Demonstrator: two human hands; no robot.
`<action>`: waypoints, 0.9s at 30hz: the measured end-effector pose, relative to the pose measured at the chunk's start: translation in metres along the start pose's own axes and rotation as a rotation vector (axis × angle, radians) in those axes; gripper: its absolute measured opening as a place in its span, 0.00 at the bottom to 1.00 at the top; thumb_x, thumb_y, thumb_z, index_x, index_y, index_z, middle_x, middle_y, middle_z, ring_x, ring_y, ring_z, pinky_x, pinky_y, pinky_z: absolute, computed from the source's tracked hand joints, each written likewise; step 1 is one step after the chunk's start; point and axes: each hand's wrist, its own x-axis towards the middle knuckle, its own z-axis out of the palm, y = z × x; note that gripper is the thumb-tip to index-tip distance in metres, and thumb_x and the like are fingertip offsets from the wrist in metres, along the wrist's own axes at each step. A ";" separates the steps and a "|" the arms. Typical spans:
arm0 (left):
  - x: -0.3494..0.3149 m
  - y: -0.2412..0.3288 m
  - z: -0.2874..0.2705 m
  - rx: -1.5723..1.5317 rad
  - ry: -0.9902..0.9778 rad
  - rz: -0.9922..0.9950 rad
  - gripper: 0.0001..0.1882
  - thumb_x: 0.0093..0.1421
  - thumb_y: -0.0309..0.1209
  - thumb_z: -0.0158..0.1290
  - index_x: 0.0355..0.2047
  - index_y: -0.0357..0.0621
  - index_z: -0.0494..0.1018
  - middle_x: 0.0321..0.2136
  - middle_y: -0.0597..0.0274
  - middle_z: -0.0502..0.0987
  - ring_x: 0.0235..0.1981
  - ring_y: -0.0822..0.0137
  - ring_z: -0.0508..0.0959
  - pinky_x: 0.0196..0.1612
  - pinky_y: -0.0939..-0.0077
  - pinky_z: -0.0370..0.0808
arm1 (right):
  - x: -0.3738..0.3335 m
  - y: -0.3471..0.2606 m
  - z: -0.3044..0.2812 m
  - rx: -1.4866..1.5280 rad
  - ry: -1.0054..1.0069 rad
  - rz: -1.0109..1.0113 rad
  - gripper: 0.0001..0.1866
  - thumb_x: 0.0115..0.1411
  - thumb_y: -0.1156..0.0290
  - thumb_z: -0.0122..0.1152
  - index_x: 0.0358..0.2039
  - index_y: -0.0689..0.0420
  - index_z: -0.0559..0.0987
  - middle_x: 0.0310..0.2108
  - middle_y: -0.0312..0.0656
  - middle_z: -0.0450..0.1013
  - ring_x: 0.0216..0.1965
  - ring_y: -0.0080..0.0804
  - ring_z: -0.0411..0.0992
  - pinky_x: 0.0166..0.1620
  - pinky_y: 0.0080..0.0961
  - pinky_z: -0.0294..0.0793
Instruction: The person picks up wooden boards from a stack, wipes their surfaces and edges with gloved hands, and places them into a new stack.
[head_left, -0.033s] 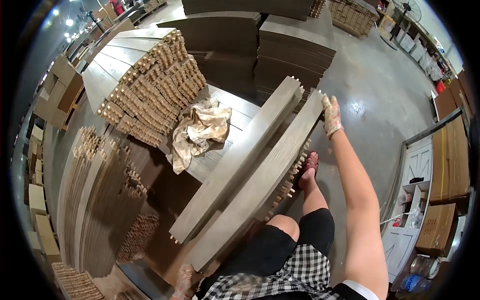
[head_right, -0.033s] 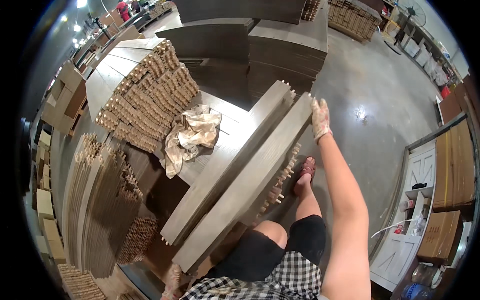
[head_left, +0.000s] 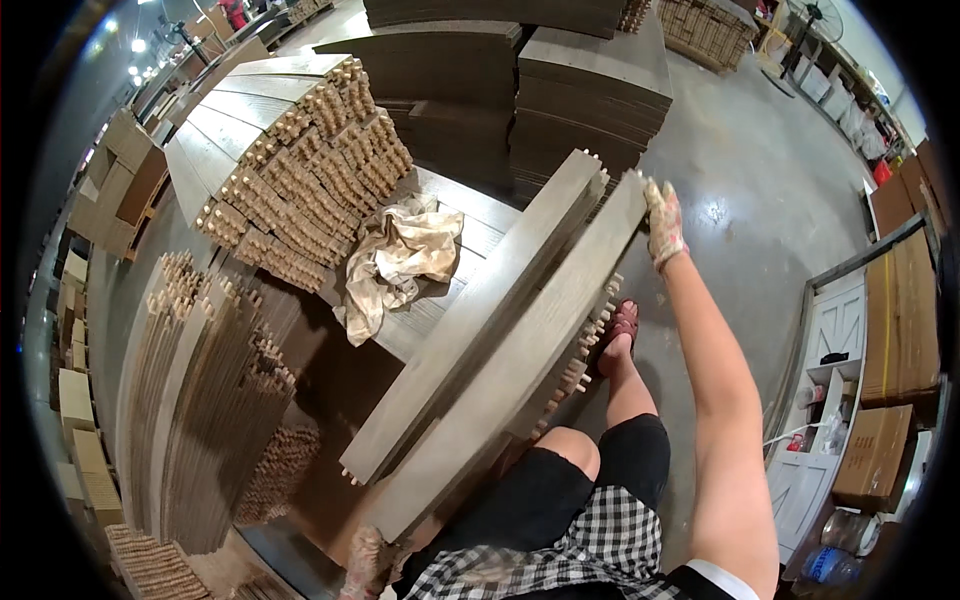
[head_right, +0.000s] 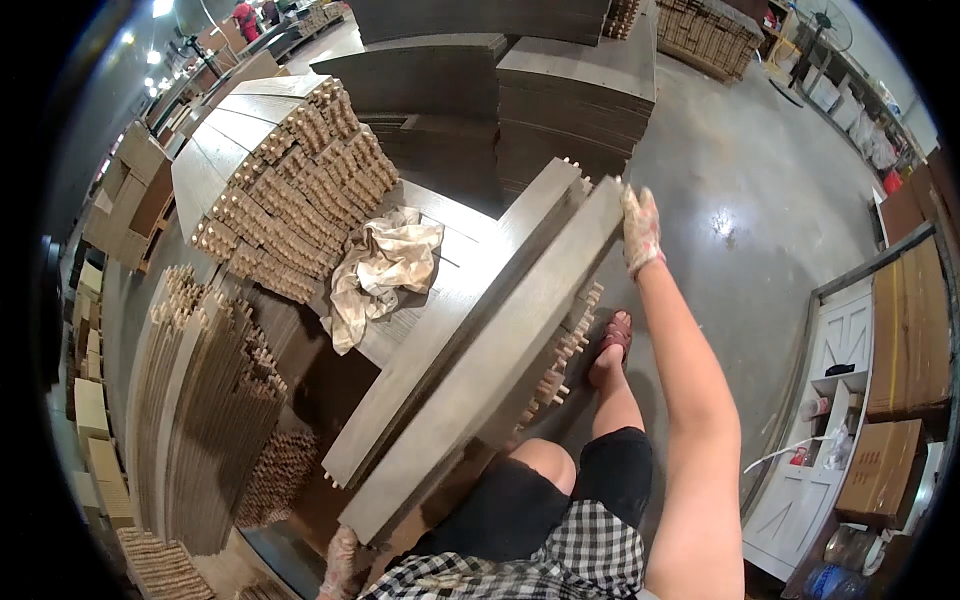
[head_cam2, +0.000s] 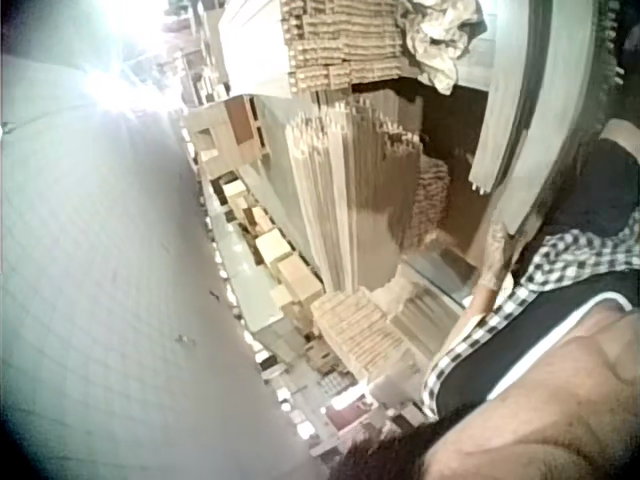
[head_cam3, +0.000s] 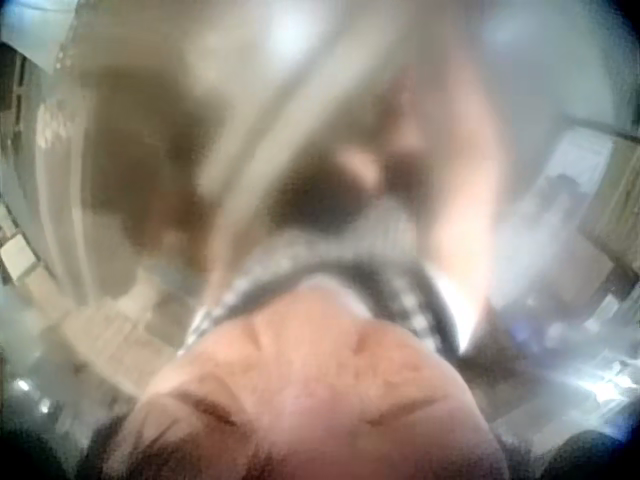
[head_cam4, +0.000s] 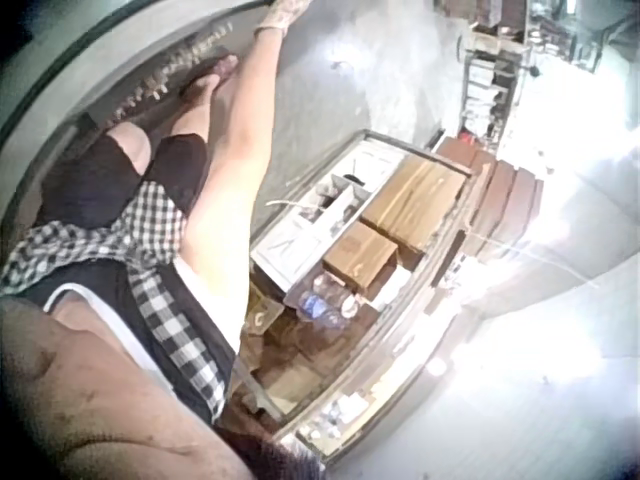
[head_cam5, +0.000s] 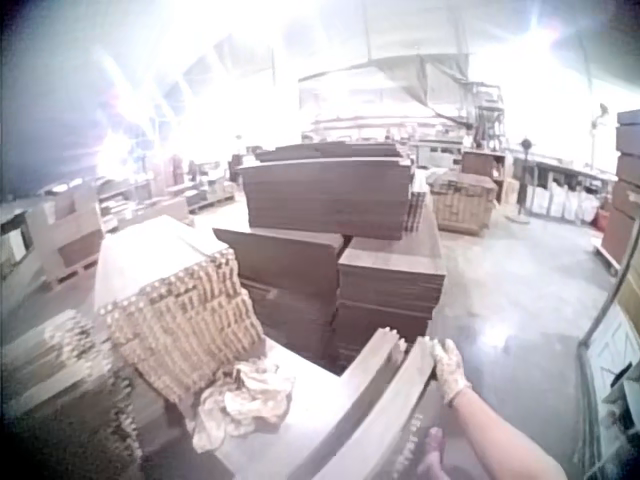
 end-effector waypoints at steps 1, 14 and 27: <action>-0.025 0.050 -0.012 -0.370 0.104 -0.035 0.43 0.53 0.61 0.58 0.57 0.39 0.65 0.50 0.59 0.73 0.47 0.61 0.74 0.40 0.63 0.76 | -0.003 -0.019 0.018 -0.016 0.011 0.000 0.48 0.60 0.48 0.59 0.67 0.67 0.49 0.61 0.52 0.60 0.60 0.37 0.62 0.61 0.32 0.62; 0.015 0.049 -0.067 -0.141 0.469 0.050 0.21 0.66 0.48 0.46 0.26 0.42 0.65 0.21 0.70 0.63 0.23 0.76 0.62 0.27 0.78 0.62 | 0.020 -0.043 0.121 -0.439 0.179 -0.143 0.25 0.64 0.48 0.46 0.50 0.57 0.71 0.42 0.56 0.74 0.44 0.54 0.72 0.49 0.41 0.69; 0.050 0.078 -0.039 -1.534 0.010 -0.149 0.42 0.59 0.61 0.33 0.62 0.41 0.61 0.58 0.41 0.66 0.53 0.38 0.70 0.52 0.35 0.67 | 0.061 0.072 0.101 0.517 0.170 0.278 0.10 0.62 0.64 0.53 0.40 0.54 0.77 0.34 0.38 0.76 0.34 0.33 0.75 0.41 0.38 0.76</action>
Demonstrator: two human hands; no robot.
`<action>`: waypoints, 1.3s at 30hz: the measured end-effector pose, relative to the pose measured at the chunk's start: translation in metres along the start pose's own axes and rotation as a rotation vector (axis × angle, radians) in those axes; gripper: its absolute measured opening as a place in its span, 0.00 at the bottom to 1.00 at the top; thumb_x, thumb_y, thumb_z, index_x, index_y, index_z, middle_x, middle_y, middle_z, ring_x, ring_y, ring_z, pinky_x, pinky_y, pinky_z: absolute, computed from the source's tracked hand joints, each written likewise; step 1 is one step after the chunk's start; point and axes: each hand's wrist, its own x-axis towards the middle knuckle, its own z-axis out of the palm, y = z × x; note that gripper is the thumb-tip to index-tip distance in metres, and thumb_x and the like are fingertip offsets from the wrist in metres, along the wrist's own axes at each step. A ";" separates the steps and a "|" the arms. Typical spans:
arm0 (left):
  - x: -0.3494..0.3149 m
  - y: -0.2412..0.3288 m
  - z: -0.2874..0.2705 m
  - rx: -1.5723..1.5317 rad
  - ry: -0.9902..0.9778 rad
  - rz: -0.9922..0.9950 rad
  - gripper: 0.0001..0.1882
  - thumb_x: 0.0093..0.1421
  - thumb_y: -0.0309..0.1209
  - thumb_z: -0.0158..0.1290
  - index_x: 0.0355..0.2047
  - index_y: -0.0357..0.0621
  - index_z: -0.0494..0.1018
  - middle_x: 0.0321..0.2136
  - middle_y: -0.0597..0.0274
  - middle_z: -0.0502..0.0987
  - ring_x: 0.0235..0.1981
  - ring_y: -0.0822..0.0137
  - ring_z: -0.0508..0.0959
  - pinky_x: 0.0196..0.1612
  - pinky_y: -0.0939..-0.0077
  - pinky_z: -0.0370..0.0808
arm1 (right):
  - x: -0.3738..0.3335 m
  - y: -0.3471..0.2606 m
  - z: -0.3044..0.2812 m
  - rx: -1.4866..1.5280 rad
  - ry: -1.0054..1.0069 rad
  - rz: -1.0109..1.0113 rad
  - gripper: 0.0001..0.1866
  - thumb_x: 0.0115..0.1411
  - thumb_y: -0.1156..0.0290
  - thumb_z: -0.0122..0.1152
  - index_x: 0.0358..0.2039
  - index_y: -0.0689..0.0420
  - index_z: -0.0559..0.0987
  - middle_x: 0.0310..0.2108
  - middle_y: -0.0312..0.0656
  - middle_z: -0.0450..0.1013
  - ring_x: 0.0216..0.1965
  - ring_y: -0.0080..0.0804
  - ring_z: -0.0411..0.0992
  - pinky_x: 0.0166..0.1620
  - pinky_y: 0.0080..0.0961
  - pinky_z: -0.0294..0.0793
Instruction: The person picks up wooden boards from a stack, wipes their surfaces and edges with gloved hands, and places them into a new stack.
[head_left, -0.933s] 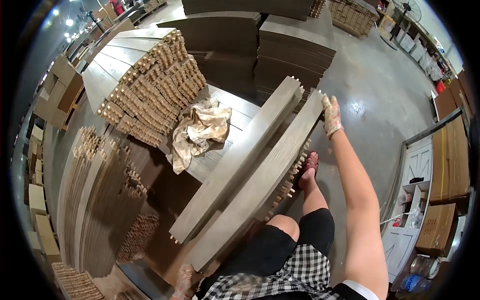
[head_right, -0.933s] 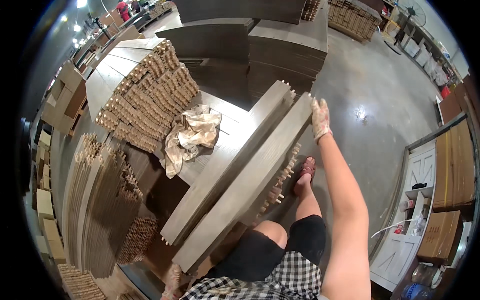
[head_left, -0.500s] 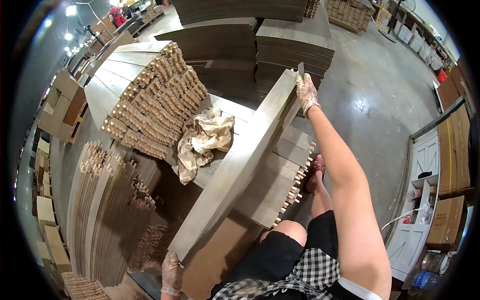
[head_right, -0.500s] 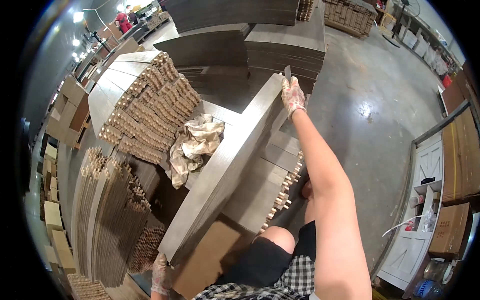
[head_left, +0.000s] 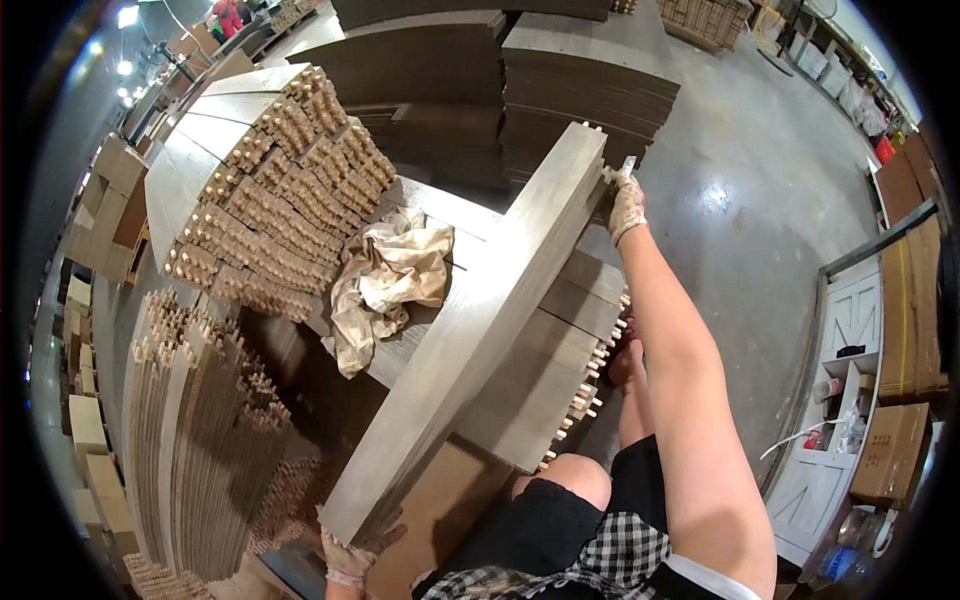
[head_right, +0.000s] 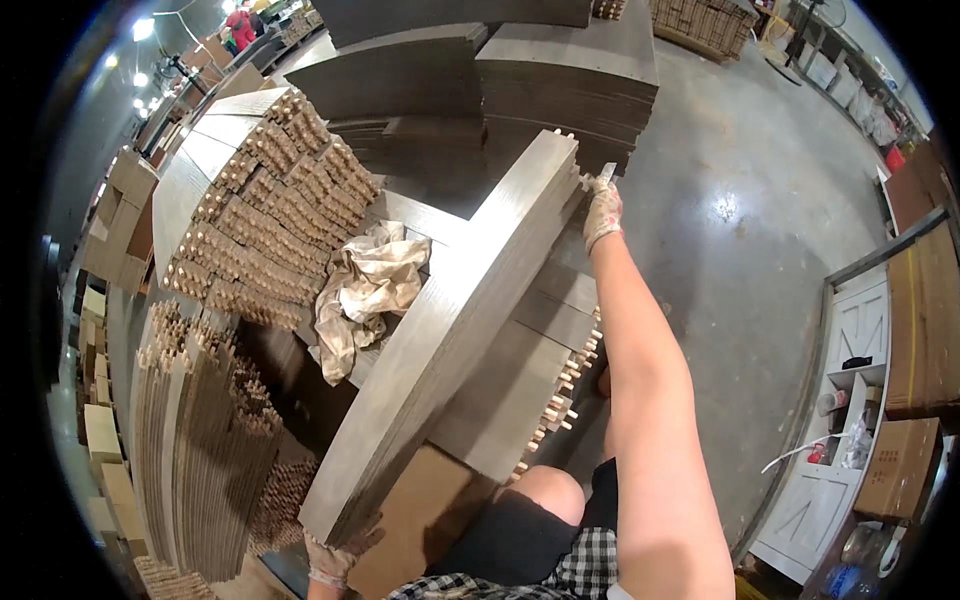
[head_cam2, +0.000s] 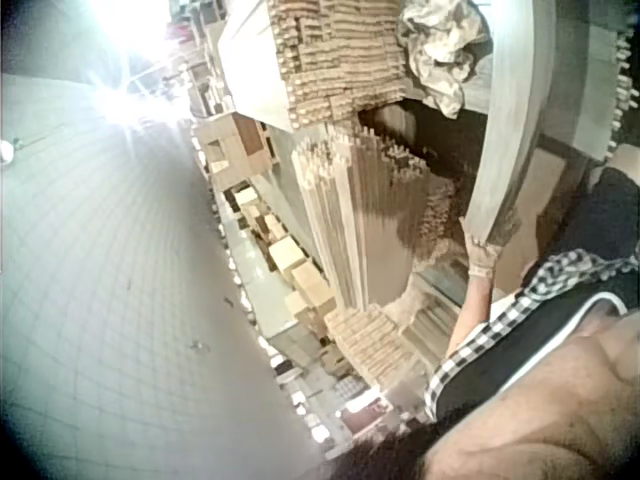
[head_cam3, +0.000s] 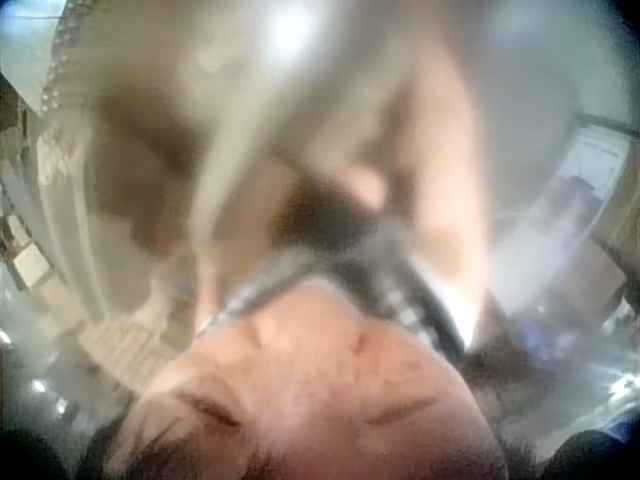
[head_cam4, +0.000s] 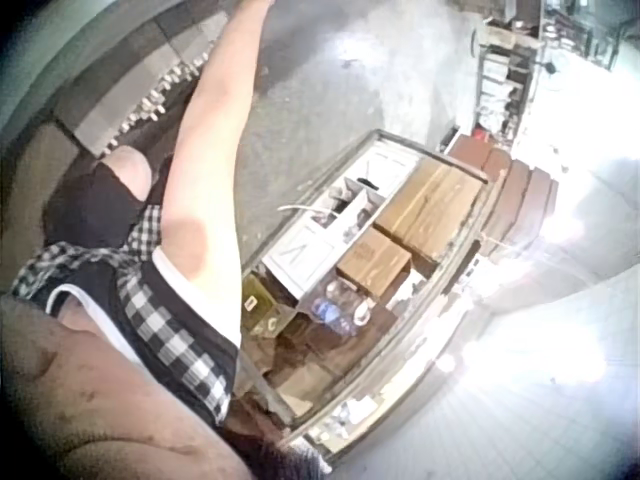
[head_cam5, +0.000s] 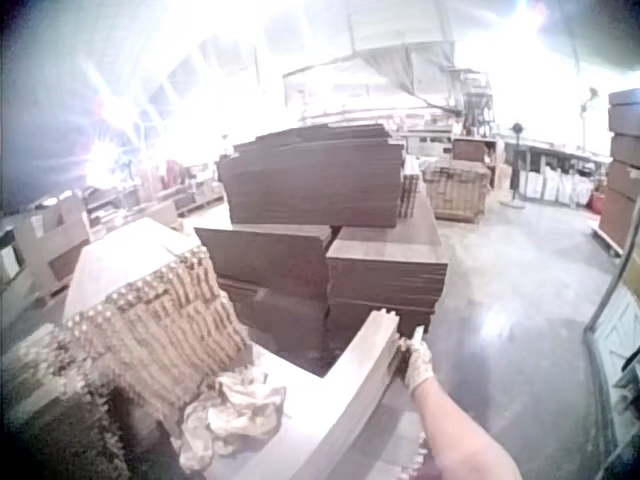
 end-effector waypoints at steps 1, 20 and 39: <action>0.001 0.000 0.001 0.025 -0.006 0.026 0.41 0.59 0.61 0.33 0.62 0.41 0.61 0.58 0.42 0.66 0.53 0.39 0.70 0.53 0.35 0.66 | 0.004 -0.002 -0.004 0.071 -0.026 0.056 0.10 0.61 0.65 0.53 0.40 0.55 0.77 0.34 0.38 0.76 0.35 0.34 0.75 0.42 0.40 0.76; 0.063 0.053 -0.047 -0.044 0.096 0.142 0.20 0.66 0.42 0.42 0.48 0.40 0.71 0.32 0.67 0.72 0.29 0.72 0.71 0.33 0.76 0.73 | -0.093 -0.070 -0.173 0.338 0.215 0.174 0.11 0.61 0.65 0.52 0.38 0.57 0.78 0.39 0.44 0.75 0.43 0.41 0.73 0.49 0.40 0.75; 0.060 0.065 -0.044 0.067 -0.166 0.060 0.28 0.65 0.50 0.39 0.57 0.44 0.67 0.57 0.47 0.68 0.56 0.45 0.69 0.57 0.37 0.65 | -0.123 -0.078 -0.215 0.059 0.299 0.113 0.15 0.60 0.63 0.52 0.43 0.58 0.75 0.43 0.44 0.72 0.42 0.40 0.73 0.43 0.41 0.76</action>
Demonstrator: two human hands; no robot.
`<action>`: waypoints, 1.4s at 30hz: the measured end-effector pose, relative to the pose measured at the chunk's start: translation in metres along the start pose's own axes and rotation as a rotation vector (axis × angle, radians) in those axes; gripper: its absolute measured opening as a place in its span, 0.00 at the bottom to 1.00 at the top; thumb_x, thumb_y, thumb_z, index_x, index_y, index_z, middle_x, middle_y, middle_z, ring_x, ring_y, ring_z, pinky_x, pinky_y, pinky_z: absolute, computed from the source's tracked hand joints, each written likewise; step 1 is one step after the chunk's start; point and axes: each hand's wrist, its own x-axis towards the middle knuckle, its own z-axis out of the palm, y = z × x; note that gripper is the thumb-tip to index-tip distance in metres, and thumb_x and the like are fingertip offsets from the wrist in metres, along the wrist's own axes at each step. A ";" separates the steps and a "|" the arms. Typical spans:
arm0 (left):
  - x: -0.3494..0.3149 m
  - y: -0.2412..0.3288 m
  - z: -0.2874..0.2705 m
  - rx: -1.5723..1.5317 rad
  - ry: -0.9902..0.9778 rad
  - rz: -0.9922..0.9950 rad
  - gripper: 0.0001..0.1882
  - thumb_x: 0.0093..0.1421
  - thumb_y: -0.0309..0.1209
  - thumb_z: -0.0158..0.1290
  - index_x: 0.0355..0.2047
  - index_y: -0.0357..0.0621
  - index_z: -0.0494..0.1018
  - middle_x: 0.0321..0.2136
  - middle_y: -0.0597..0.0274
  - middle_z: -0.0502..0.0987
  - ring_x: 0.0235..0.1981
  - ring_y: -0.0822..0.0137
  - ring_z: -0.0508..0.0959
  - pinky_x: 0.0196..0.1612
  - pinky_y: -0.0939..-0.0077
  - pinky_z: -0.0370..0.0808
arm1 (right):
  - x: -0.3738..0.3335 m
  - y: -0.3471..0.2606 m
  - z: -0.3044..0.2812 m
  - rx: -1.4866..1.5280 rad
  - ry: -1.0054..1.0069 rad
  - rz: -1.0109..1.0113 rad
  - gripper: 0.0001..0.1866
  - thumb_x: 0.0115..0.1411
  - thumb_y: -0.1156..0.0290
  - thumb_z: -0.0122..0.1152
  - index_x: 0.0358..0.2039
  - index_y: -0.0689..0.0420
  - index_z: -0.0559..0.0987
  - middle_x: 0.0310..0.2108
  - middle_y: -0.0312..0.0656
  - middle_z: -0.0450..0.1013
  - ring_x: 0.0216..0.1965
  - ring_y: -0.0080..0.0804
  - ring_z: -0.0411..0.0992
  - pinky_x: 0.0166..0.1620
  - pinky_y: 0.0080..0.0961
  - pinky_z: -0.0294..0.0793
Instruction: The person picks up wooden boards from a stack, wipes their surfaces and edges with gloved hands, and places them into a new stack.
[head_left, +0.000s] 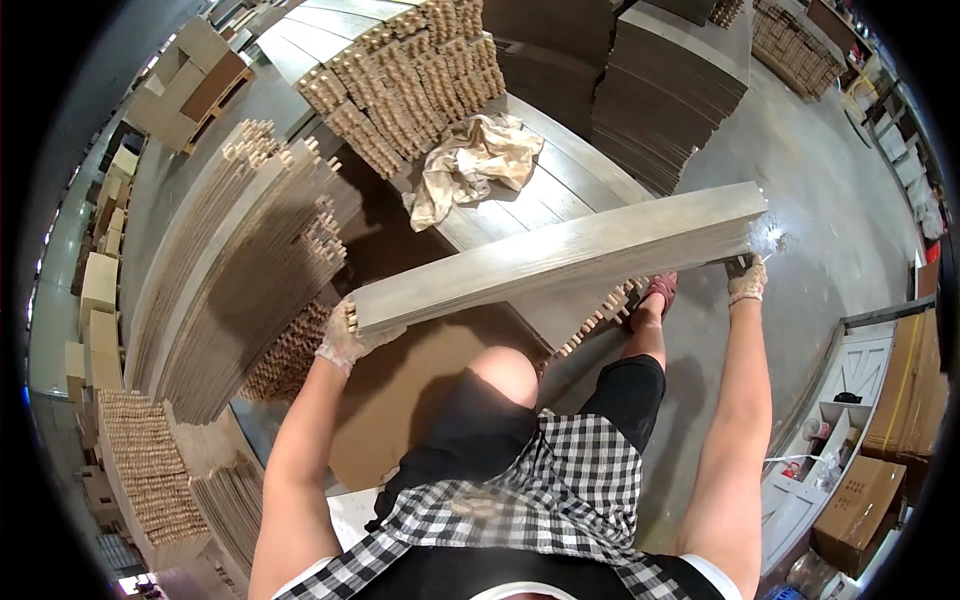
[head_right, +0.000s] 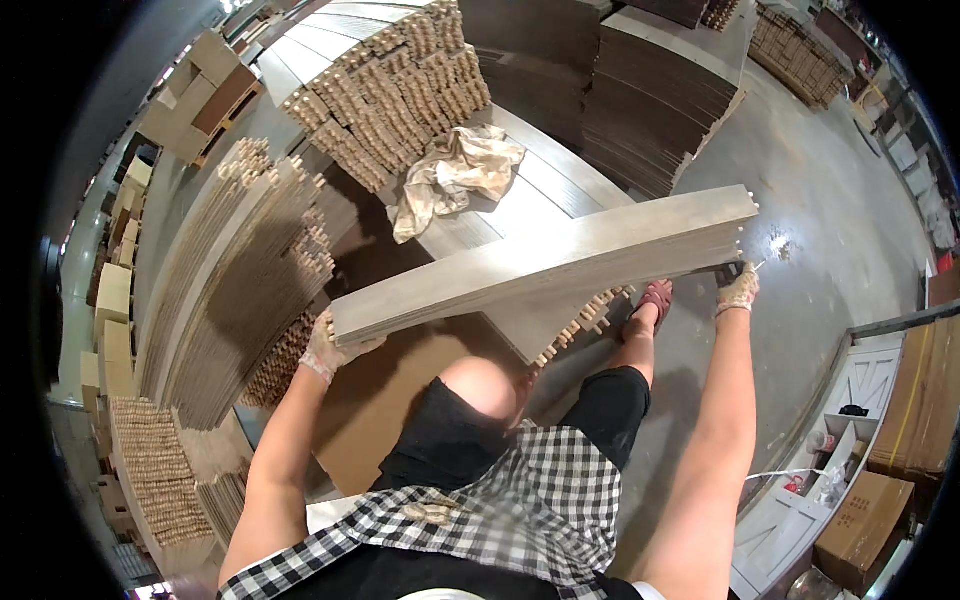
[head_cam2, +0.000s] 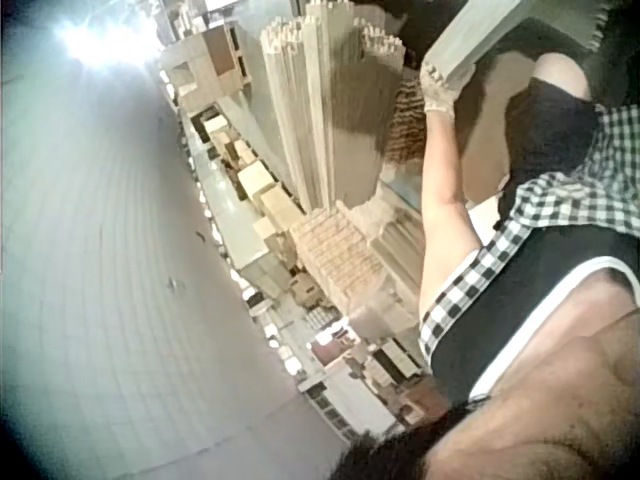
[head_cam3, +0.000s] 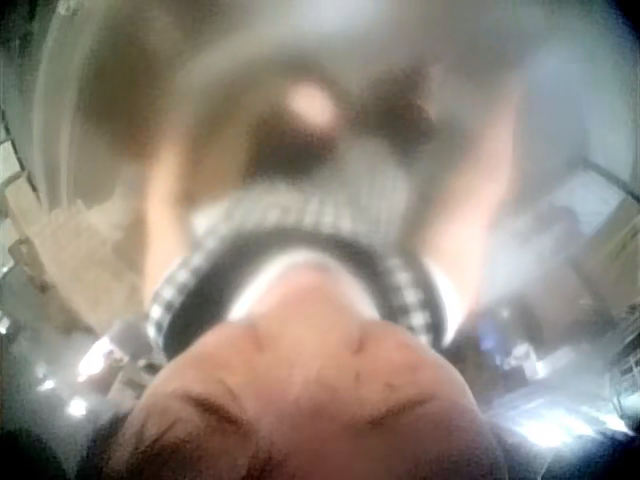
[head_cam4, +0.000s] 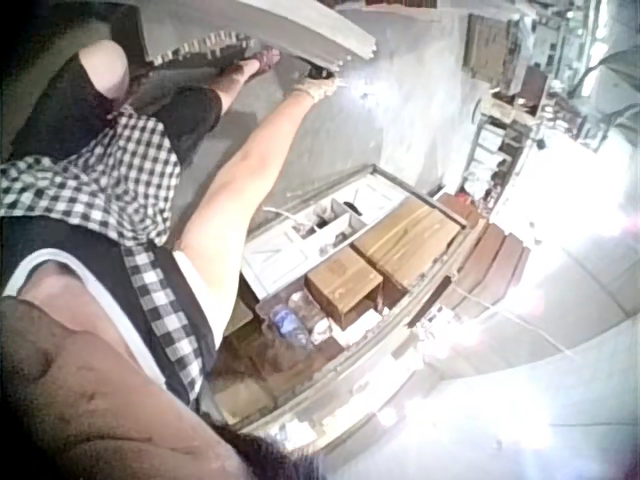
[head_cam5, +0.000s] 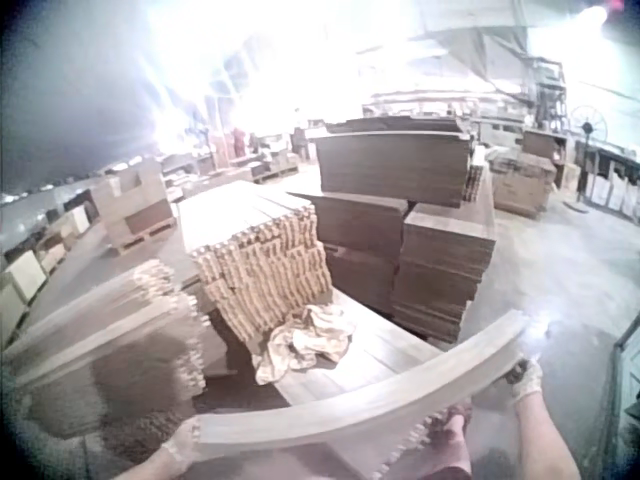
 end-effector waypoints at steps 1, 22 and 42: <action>0.002 0.001 0.010 0.050 0.042 -0.017 0.28 0.66 0.51 0.40 0.56 0.44 0.68 0.55 0.48 0.70 0.55 0.46 0.70 0.56 0.36 0.65 | -0.019 -0.017 0.000 -0.074 0.046 -0.060 0.15 0.60 0.62 0.52 0.43 0.57 0.76 0.41 0.44 0.72 0.40 0.39 0.73 0.41 0.38 0.76; -0.026 -0.003 0.031 1.179 -0.143 0.880 0.37 0.50 0.33 0.67 0.58 0.44 0.62 0.53 0.60 0.66 0.51 0.63 0.72 0.53 0.67 0.74 | -0.503 0.169 0.191 -1.269 -1.241 -1.202 0.04 0.51 0.72 0.58 0.27 0.52 0.72 0.27 0.44 0.71 0.30 0.46 0.73 0.32 0.42 0.72; -0.019 -0.033 0.161 1.939 -0.023 1.261 0.39 0.46 0.38 0.65 0.57 0.37 0.64 0.49 0.52 0.70 0.51 0.51 0.69 0.58 0.56 0.62 | -0.269 0.035 0.144 -1.209 -0.612 -1.333 0.04 0.47 0.78 0.57 0.21 0.53 0.76 0.20 0.40 0.72 0.22 0.35 0.73 0.24 0.28 0.72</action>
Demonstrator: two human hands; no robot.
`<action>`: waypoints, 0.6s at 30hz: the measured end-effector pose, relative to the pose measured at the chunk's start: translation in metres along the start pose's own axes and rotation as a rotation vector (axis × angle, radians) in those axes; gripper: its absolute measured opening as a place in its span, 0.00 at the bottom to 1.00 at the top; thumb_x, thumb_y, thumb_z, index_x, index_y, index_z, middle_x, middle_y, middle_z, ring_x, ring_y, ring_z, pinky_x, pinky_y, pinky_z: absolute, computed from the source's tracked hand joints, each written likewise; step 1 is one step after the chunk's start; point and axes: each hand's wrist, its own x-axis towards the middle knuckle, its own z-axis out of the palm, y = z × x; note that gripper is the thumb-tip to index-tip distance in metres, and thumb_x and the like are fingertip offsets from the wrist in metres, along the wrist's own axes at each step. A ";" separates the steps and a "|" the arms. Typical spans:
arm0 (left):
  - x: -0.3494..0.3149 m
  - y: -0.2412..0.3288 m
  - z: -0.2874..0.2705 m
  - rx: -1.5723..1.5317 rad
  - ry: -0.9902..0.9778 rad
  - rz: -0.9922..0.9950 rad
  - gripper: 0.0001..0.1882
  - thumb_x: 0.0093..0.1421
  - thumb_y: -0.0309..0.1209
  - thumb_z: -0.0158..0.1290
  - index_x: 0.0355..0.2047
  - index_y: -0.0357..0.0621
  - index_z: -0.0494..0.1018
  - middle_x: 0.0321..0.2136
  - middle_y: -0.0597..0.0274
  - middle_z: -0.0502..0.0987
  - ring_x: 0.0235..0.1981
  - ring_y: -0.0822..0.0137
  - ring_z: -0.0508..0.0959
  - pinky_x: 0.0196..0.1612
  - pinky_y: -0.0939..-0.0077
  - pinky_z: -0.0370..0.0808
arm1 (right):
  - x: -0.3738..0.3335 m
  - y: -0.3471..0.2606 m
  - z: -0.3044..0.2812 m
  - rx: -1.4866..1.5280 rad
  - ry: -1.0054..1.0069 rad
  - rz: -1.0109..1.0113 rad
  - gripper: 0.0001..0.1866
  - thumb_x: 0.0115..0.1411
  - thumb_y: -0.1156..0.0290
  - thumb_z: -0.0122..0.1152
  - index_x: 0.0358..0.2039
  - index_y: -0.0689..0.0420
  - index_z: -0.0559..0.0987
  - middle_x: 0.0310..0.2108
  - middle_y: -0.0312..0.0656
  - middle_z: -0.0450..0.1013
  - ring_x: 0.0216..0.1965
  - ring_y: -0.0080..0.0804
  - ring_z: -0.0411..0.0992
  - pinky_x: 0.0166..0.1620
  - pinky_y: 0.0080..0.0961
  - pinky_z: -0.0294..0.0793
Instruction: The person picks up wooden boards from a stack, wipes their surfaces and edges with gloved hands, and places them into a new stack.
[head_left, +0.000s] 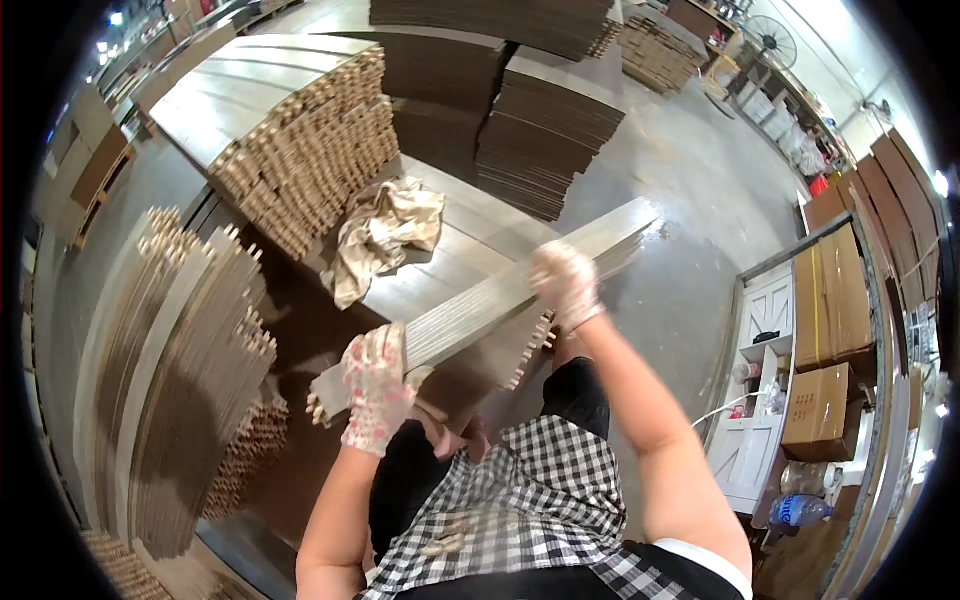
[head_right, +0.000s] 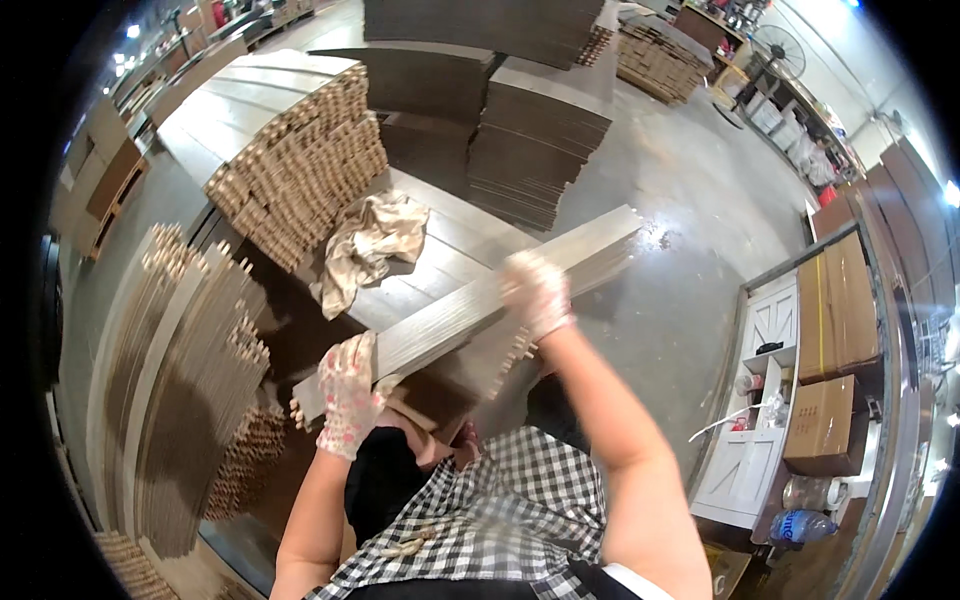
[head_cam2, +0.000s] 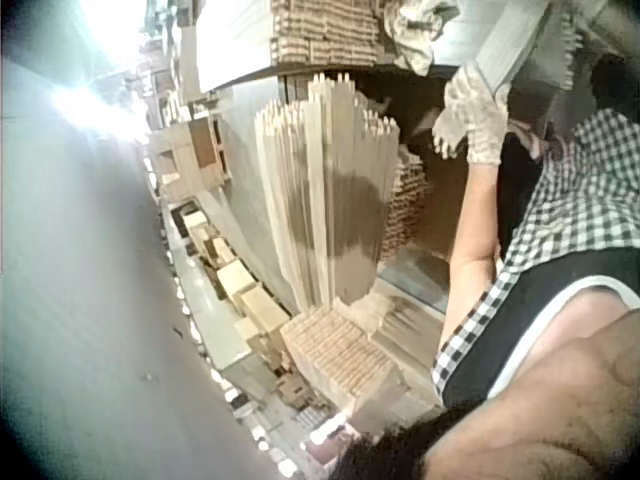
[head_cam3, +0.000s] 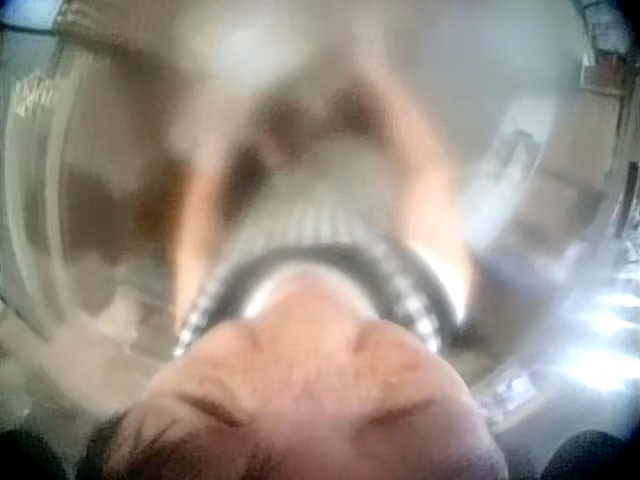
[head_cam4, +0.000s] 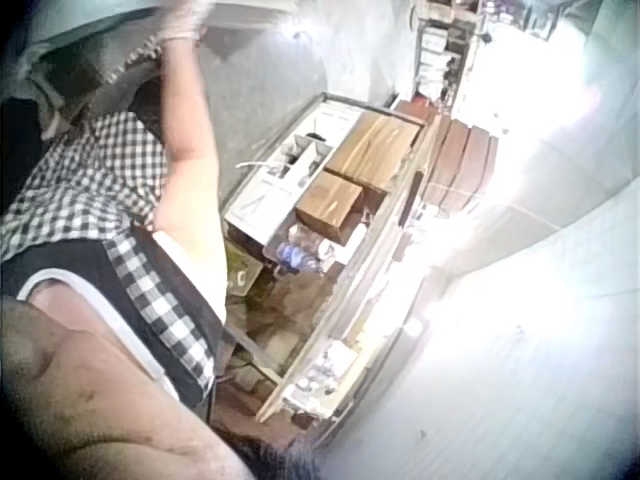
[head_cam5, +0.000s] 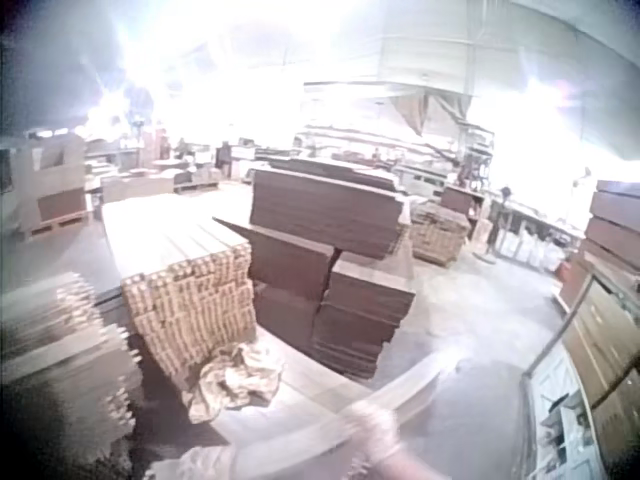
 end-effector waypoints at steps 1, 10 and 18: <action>0.002 0.004 0.001 0.003 -0.005 -0.007 0.38 0.46 0.37 0.64 0.57 0.38 0.64 0.49 0.52 0.70 0.51 0.51 0.69 0.58 0.56 0.62 | 0.014 0.047 -0.024 -0.221 0.094 -0.072 0.04 0.48 0.70 0.56 0.19 0.52 0.73 0.20 0.46 0.71 0.23 0.45 0.73 0.26 0.38 0.74; -0.005 -0.002 -0.003 0.064 -0.054 -0.051 0.35 0.51 0.43 0.58 0.58 0.40 0.65 0.52 0.51 0.70 0.54 0.49 0.68 0.59 0.54 0.61 | 0.013 0.029 -0.038 0.086 -0.133 -0.140 0.04 0.44 0.75 0.58 0.23 0.52 0.77 0.24 0.43 0.74 0.29 0.42 0.75 0.34 0.35 0.76; 0.012 -0.002 -0.007 -0.026 -0.111 -0.012 0.37 0.47 0.40 0.63 0.57 0.39 0.65 0.50 0.49 0.71 0.51 0.48 0.70 0.55 0.56 0.66 | 0.059 0.271 -0.129 -0.478 0.041 0.592 0.15 0.58 0.56 0.55 0.29 0.56 0.77 0.31 0.50 0.76 0.36 0.51 0.75 0.38 0.38 0.74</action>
